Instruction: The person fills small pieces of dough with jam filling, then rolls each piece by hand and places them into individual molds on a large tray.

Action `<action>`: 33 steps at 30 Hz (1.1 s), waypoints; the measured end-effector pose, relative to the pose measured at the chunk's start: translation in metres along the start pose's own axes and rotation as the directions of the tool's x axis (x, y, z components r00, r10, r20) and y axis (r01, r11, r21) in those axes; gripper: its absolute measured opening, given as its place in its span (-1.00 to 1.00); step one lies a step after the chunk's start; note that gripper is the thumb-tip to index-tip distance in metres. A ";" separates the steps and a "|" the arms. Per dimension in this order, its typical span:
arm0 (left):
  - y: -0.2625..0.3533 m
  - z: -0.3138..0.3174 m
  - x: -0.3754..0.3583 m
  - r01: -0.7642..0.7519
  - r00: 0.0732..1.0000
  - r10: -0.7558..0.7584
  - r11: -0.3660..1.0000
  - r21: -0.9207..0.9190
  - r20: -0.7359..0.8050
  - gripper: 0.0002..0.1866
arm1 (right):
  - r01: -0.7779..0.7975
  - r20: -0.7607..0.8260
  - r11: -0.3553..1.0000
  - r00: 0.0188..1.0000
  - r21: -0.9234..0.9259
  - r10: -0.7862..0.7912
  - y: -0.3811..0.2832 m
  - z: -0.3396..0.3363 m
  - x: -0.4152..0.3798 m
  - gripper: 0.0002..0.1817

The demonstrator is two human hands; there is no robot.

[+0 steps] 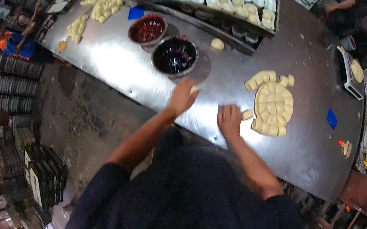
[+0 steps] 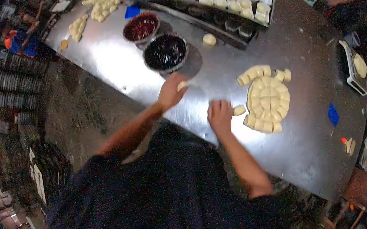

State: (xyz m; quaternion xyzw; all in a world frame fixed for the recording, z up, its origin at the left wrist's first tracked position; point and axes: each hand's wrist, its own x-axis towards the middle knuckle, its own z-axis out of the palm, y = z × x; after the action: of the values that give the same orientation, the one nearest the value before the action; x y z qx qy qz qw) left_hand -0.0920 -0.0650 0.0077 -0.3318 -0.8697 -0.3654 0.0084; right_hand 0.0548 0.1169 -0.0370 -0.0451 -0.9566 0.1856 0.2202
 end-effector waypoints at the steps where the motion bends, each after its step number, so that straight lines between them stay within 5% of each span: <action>1: 0.010 -0.010 -0.010 0.130 0.991 -0.130 0.991 0.006 -0.024 -0.71 | 0.038 -0.014 0.996 0.999 0.086 -0.036 -0.013 0.000 -0.008 -0.75; 2: 0.012 -0.011 -0.018 0.219 0.976 -0.218 0.975 0.026 -0.028 -0.63 | 0.065 -0.013 0.983 0.998 0.170 -0.064 -0.030 0.003 -0.013 -0.73; 5: 0.005 -0.003 -0.031 0.169 0.984 -0.158 0.970 0.175 -0.078 -0.62 | 0.192 0.015 0.952 0.979 0.240 -0.201 -0.046 0.013 0.035 -0.79; 7: -0.009 -0.003 -0.050 -0.123 0.990 0.139 0.877 0.465 0.000 -0.56 | 0.176 0.022 0.960 0.983 0.219 -0.185 -0.013 0.004 0.048 -0.85; 10: -0.031 -0.011 -0.064 -0.334 0.943 0.321 0.899 0.285 0.091 -0.56 | 0.134 -0.003 0.966 0.991 0.221 -0.136 -0.002 -0.012 -0.003 -0.84; 11: -0.025 -0.014 -0.054 -0.329 0.944 0.322 0.898 0.291 0.071 -0.56 | 0.163 -0.025 0.945 0.986 0.285 -0.163 -0.012 -0.012 -0.002 -0.85; 13: 0.003 -0.022 -0.055 -0.083 0.991 0.063 0.982 0.170 0.118 -0.62 | 0.199 -0.044 0.922 0.980 0.332 -0.195 -0.046 -0.003 0.001 -0.86; 14: 0.011 -0.024 -0.050 -0.078 0.992 0.061 0.984 0.162 0.108 -0.62 | 0.169 0.084 0.923 0.974 0.347 -0.210 -0.050 0.000 0.020 -0.87; 16: 0.017 -0.031 -0.041 0.080 0.993 -0.078 0.997 0.011 -0.093 -0.65 | 0.080 0.154 0.932 0.978 0.354 -0.142 -0.023 0.005 0.046 -0.86; 17: 0.010 -0.037 -0.040 0.110 0.985 -0.106 0.994 0.023 -0.139 -0.68 | 0.116 0.050 0.956 0.990 0.268 -0.134 -0.014 -0.009 0.037 -0.84; 18: -0.002 -0.044 -0.040 0.107 0.981 -0.099 0.994 0.038 -0.169 -0.68 | 0.285 0.096 0.955 0.951 0.085 -0.293 0.017 0.017 0.001 -0.88; 19: -0.016 -0.047 -0.042 0.127 0.974 -0.108 0.988 0.086 -0.200 -0.69 | 0.066 0.223 0.957 0.966 0.281 -0.133 0.021 0.019 -0.023 -0.83; 21: -0.046 -0.047 -0.048 0.175 0.970 -0.141 0.970 0.169 -0.199 -0.71 | 0.164 0.037 0.926 0.981 0.341 -0.188 -0.028 -0.011 -0.015 -0.70; 22: -0.049 -0.049 -0.050 0.190 0.968 -0.159 0.970 0.154 -0.195 -0.71 | 0.199 0.081 0.906 0.966 0.373 -0.245 -0.032 -0.001 -0.006 -0.67; 24: -0.051 -0.052 -0.038 0.028 0.989 0.011 0.966 0.258 -0.148 -0.66 | -0.165 0.251 0.929 0.965 0.332 0.082 -0.018 0.026 0.011 -0.67; 25: -0.052 -0.050 -0.039 0.045 0.991 -0.013 0.971 0.236 -0.134 -0.64 | -0.504 0.245 0.745 0.864 0.438 0.440 -0.035 -0.011 0.033 -0.71; 26: -0.057 -0.051 -0.040 0.015 0.995 0.007 0.974 0.227 -0.096 -0.64 | -0.006 0.128 0.984 0.992 0.177 -0.017 -0.011 -0.014 0.012 -0.73; 28: -0.062 -0.042 -0.035 -0.022 0.984 0.072 0.957 0.290 -0.166 -0.67 | 0.010 0.017 0.962 1.000 0.274 -0.015 -0.026 -0.034 -0.010 -0.74; 29: -0.064 -0.042 -0.035 -0.032 0.986 0.079 0.956 0.293 -0.149 -0.63 | -0.067 0.029 0.917 0.998 0.393 0.061 -0.037 -0.037 -0.010 -0.76; 30: -0.060 -0.044 -0.034 -0.052 0.989 0.085 0.963 0.265 -0.118 -0.63 | -0.251 0.290 0.928 0.942 0.277 0.169 -0.035 -0.034 -0.003 -0.88; 31: -0.059 -0.048 -0.034 -0.042 0.992 0.072 0.962 0.268 -0.104 -0.61 | -0.645 0.540 0.667 0.735 0.373 0.410 -0.046 -0.043 0.041 -0.79; 32: -0.061 -0.049 -0.034 -0.027 0.993 0.057 0.960 0.277 -0.100 -0.59 | -0.850 0.695 0.438 0.504 0.293 0.512 -0.043 -0.037 0.086 -0.65; 33: -0.065 -0.046 -0.034 -0.025 0.995 0.053 0.957 0.289 -0.090 -0.57 | -0.695 0.634 0.575 0.687 0.431 0.356 -0.018 -0.031 0.132 -0.59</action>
State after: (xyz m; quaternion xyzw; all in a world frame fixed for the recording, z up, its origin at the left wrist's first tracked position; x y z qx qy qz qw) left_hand -0.1137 -0.1478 -0.0081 -0.3259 -0.9054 -0.2508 0.1058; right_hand -0.0507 0.1327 0.0492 -0.2120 -0.7923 0.5648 -0.0912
